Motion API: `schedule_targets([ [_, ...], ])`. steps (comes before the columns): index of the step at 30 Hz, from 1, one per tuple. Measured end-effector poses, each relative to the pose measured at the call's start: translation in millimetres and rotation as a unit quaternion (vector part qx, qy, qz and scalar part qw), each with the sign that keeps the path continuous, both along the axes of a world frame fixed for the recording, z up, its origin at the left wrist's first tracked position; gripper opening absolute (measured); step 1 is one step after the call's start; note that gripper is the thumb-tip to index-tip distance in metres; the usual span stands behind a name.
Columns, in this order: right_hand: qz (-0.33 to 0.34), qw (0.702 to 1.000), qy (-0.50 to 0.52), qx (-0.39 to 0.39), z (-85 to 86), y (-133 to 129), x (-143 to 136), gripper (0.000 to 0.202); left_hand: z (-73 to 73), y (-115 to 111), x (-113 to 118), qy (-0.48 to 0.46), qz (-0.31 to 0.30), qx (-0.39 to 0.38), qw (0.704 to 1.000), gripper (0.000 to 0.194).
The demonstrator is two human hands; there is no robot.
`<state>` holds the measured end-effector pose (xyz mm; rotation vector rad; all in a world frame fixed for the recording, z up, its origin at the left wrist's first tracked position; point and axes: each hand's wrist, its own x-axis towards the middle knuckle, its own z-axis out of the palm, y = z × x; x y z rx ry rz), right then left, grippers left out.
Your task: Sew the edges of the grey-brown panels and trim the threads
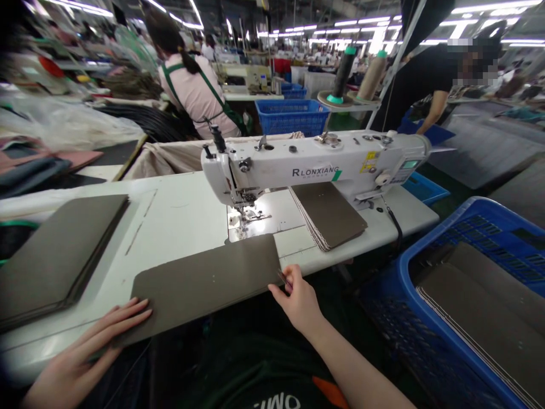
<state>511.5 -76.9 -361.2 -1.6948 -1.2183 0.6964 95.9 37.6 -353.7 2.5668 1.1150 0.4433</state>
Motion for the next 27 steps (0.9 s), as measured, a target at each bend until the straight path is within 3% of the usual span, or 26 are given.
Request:
schedule_targets([
  [6, -0.001, 0.999, -0.044, -0.023, 3.3, 3.6, -3.7, 0.022, -5.6, 1.4, -4.5, 0.007, -0.008, 0.001, 1.0, 0.052],
  [13, 0.013, 0.993, -0.114, -0.02, 6.9, 0.0, 2.9, 0.022, -0.2, -0.4, 0.3, -0.006, -0.001, -0.014, 1.0, 0.051],
  [20, 0.065, 0.972, -0.225, 0.032, 12.1, -3.0, 14.8, 0.042, -0.8, 1.1, 1.1, -0.011, 0.008, -0.017, 1.0, 0.044],
  [24, 0.106, 0.978, -0.168, 0.071, 18.6, 5.6, 19.5, 0.028, 3.5, 1.2, 1.3, -0.043, 0.005, -0.012, 0.999, 0.039],
  [27, 0.106, 0.986, -0.077, 0.1, 31.5, 12.7, 23.3, 0.018, 17.7, -4.6, 4.1, -0.113, 0.039, -0.032, 0.992, 0.026],
])
